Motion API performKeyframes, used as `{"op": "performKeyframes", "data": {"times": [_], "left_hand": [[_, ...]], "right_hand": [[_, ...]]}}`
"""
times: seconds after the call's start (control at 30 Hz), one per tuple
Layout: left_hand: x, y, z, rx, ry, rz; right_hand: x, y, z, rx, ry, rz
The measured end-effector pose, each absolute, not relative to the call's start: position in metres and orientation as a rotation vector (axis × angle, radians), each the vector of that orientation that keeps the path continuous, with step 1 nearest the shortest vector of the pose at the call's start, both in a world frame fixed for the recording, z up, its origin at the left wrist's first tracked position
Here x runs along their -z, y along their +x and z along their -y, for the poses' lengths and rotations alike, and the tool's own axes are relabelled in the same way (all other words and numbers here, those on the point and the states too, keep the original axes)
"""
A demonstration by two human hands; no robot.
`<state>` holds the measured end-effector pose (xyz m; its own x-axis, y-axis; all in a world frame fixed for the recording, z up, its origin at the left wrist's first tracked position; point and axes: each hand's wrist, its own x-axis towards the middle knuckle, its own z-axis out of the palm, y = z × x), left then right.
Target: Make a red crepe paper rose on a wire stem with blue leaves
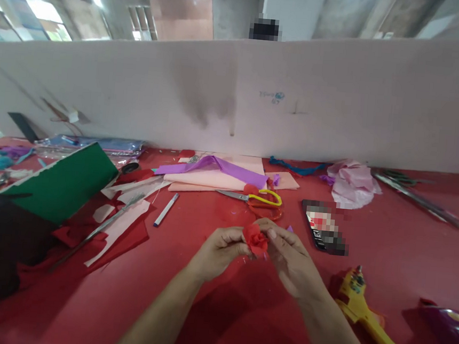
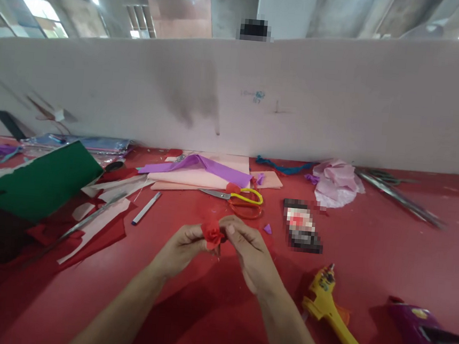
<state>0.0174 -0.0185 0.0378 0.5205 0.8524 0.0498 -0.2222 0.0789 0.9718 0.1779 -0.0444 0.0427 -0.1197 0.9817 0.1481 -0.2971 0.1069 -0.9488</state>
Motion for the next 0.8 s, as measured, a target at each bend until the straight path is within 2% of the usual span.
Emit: {"op": "performKeyframes", "data": {"times": [0.5, 0.8], "left_hand": [[-0.015, 0.012, 0.009, -0.902, 1.415, -0.575], [-0.021, 0.014, 0.008, -0.917, 1.446, -0.63]], "right_hand": [[-0.052, 0.179, 0.049, -1.478, -0.694, 1.084], [-0.047, 0.178, 0.049, -1.453, -0.752, 0.982]]}}
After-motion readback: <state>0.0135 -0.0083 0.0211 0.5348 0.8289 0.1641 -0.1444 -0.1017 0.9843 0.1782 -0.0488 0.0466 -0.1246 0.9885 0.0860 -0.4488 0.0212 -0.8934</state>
